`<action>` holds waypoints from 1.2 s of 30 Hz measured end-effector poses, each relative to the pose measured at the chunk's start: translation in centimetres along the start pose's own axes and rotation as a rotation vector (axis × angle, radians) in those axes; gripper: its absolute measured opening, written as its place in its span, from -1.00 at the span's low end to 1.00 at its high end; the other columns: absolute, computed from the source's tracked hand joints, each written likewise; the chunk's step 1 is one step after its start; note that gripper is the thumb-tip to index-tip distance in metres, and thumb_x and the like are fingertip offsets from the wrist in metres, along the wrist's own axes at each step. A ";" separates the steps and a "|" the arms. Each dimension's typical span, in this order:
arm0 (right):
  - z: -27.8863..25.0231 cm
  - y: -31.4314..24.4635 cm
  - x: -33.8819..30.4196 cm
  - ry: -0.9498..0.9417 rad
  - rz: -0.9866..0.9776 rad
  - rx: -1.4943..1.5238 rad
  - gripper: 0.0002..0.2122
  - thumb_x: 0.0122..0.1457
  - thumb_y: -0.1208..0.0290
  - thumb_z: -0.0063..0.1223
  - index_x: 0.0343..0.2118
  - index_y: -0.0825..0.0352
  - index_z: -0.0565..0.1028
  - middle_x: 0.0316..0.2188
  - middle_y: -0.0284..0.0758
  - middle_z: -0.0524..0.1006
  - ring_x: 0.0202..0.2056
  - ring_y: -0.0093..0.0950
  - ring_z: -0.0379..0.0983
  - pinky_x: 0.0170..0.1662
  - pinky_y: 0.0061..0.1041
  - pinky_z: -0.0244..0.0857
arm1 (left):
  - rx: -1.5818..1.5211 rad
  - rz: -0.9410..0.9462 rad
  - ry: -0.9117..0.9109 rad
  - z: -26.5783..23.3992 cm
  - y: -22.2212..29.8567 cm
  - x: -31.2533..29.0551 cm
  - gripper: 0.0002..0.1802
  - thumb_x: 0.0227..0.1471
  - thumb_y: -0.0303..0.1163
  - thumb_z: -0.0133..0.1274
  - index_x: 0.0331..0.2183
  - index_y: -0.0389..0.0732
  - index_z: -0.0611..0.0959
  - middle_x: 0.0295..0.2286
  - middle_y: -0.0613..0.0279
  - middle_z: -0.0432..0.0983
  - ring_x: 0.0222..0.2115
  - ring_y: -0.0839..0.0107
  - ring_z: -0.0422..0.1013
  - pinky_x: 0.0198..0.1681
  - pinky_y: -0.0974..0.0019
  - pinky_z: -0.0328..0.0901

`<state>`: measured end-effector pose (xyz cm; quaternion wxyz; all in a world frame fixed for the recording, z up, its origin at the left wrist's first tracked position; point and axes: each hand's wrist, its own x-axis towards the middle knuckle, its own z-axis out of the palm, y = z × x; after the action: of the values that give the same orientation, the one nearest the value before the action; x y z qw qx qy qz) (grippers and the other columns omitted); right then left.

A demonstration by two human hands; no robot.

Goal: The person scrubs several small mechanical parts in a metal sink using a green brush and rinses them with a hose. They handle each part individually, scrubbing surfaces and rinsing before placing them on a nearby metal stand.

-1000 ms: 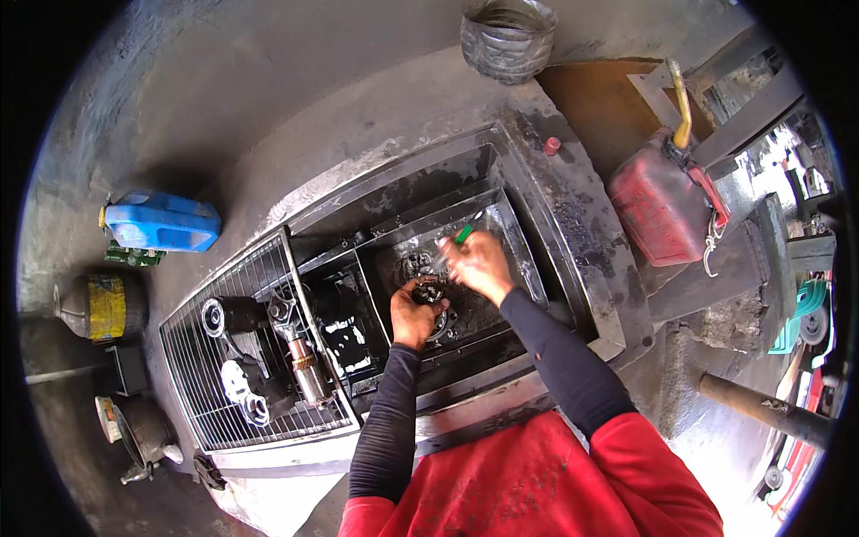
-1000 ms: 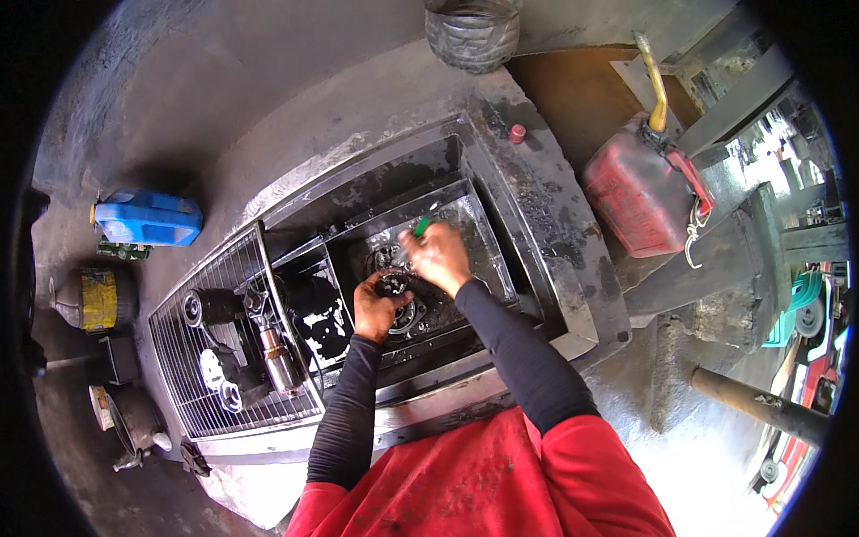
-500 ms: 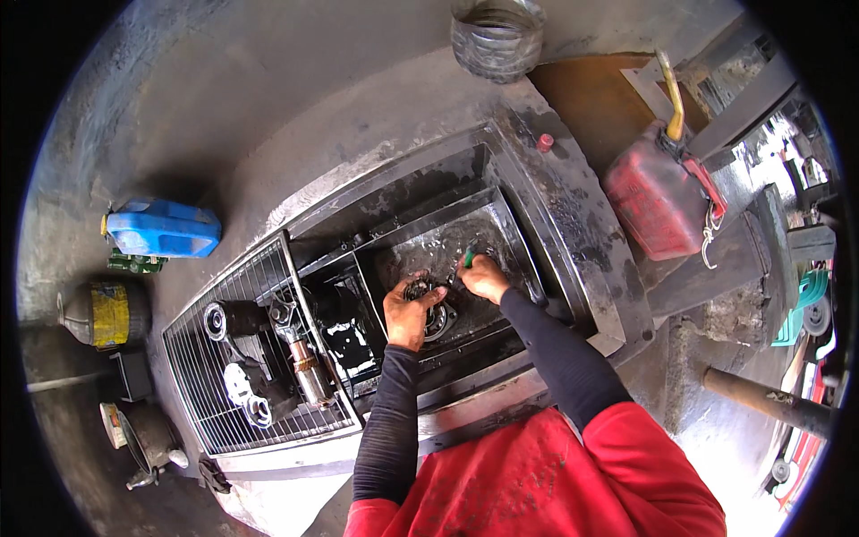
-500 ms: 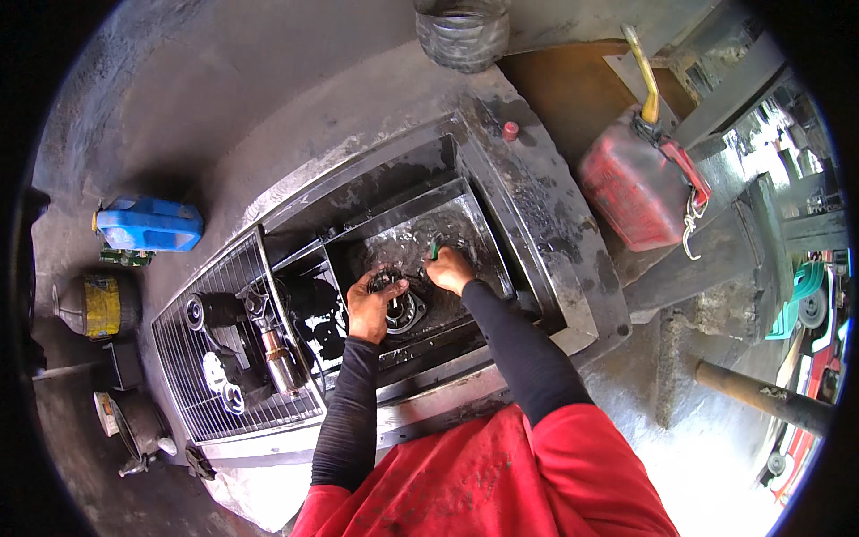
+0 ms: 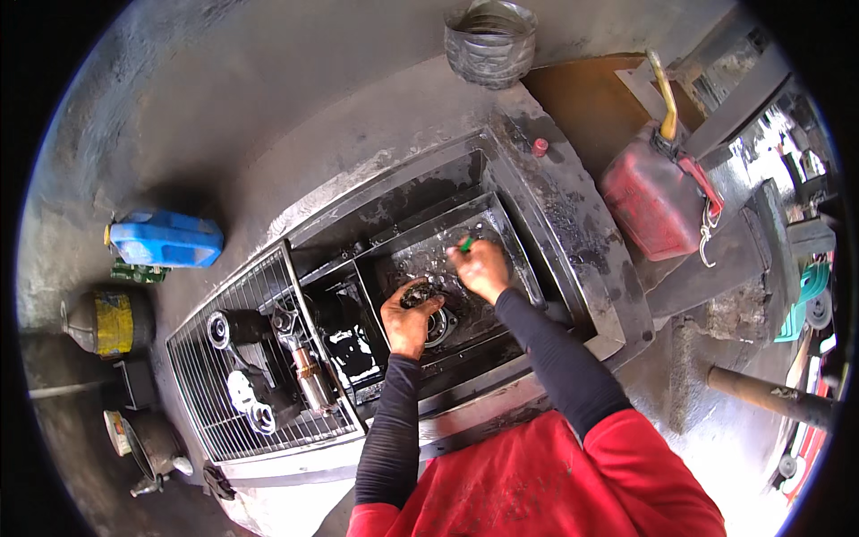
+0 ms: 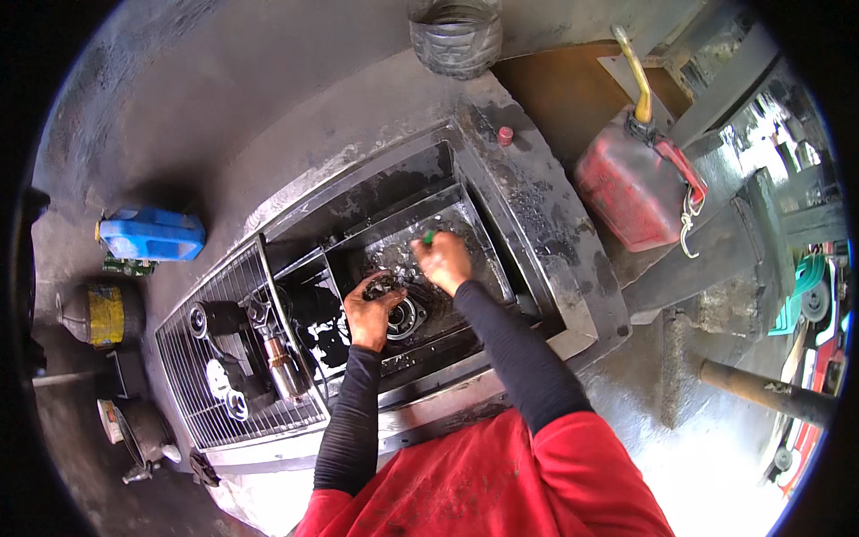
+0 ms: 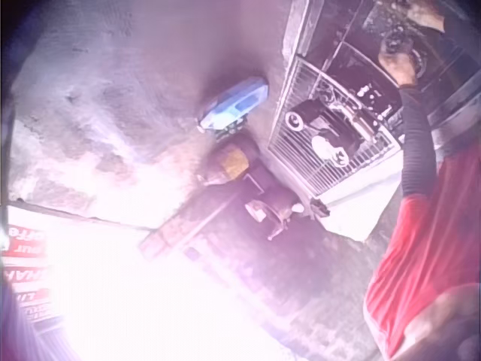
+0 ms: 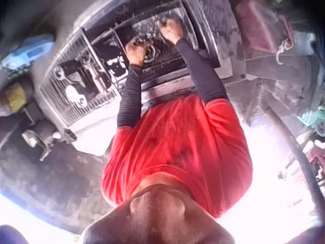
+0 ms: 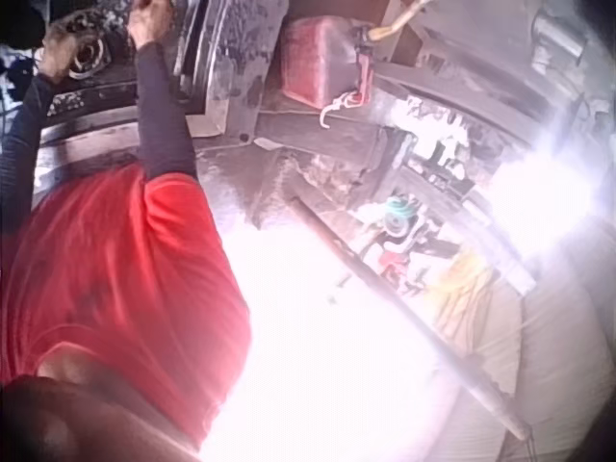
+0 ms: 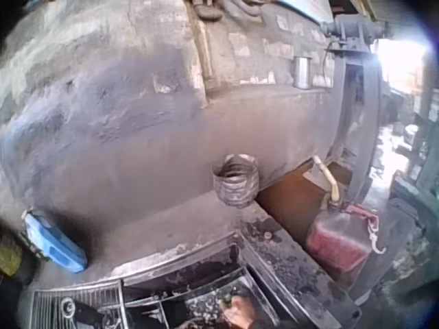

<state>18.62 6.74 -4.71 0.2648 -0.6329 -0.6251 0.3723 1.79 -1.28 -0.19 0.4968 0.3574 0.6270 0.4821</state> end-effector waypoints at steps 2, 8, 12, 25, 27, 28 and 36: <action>0.9 2.4 0.8 0.201 0.056 -0.019 -0.60 0.22 0.02 0.10 -0.25 0.35 0.60 -0.26 -0.01 0.63 -0.17 -0.11 0.59 -0.10 -0.20 0.44 | 0.046 -0.037 0.001 -0.5 0.2 -0.1 -0.56 -0.13 -0.73 0.30 -0.11 -0.41 0.64 -0.42 0.14 0.67 -0.42 0.46 0.58 -0.27 0.45 0.47; 0.8 0.7 -0.7 -0.336 0.136 0.179 -0.58 0.20 0.06 0.08 -0.42 0.45 0.58 -0.42 -0.04 0.63 -0.43 -0.15 0.60 -0.25 -0.25 0.49 | -0.105 -0.081 0.005 -1.8 -0.8 0.4 -0.55 -0.11 -0.75 0.26 -0.09 -0.45 0.62 -0.35 0.13 0.65 -0.37 0.42 0.58 -0.21 0.37 0.51; 2.3 -2.3 -0.8 -0.276 -0.014 0.611 -0.72 0.23 0.24 0.09 -0.50 0.37 0.56 -0.62 -0.19 0.58 -0.58 -0.32 0.55 -0.41 -0.29 0.43 | -0.116 -0.087 -0.033 -1.6 -1.3 0.6 -0.56 -0.14 -0.72 0.26 -0.11 -0.46 0.64 -0.36 0.13 0.66 -0.40 0.40 0.57 -0.22 0.37 0.49; 3.1 -1.0 -0.1 -0.344 -0.003 0.432 -0.67 0.17 0.13 0.13 -0.45 0.36 0.57 -0.54 -0.14 0.59 -0.41 -0.20 0.61 -0.29 -0.22 0.42 | -0.580 -0.388 0.081 -2.9 -1.4 2.3 -0.61 0.25 -0.09 0.06 -0.11 -0.21 0.65 -0.25 0.09 0.62 -0.30 0.21 0.57 -0.19 0.09 0.51; 3.5 -1.5 1.0 -0.207 -0.075 0.264 -0.70 0.16 0.15 0.14 -0.44 0.34 0.59 -0.49 -0.10 0.61 -0.41 -0.19 0.61 -0.29 -0.24 0.44 | -0.594 -0.430 0.117 -2.5 -1.5 2.1 -0.64 0.25 -0.13 0.06 -0.11 -0.21 0.64 -0.26 0.08 0.62 -0.30 0.21 0.57 -0.20 0.07 0.52; 3.7 -1.0 1.2 -0.005 -0.060 0.100 -0.72 0.16 0.16 0.14 -0.39 0.33 0.61 -0.46 -0.10 0.63 -0.41 -0.12 0.60 -0.23 -0.20 0.47 | -0.598 -0.479 0.167 -2.3 -1.5 1.9 -0.66 0.25 -0.16 0.06 -0.10 -0.21 0.64 -0.26 0.08 0.62 -0.30 0.20 0.57 -0.20 0.06 0.52; 2.0 2.4 0.0 -0.434 0.132 0.075 -0.70 0.19 0.17 0.01 -0.31 0.33 0.62 -0.34 -0.05 0.63 -0.23 -0.11 0.59 -0.11 -0.18 0.43 | -0.679 -0.452 0.158 -2.6 -1.6 2.2 -0.62 0.28 -0.10 0.03 -0.10 -0.22 0.64 -0.29 0.17 0.60 -0.32 0.30 0.56 -0.24 0.08 0.52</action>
<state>18.39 6.30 -7.81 0.1225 -0.5674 -0.6104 0.5389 -1.24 -0.33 -2.26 0.6303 -0.0114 0.5312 0.5661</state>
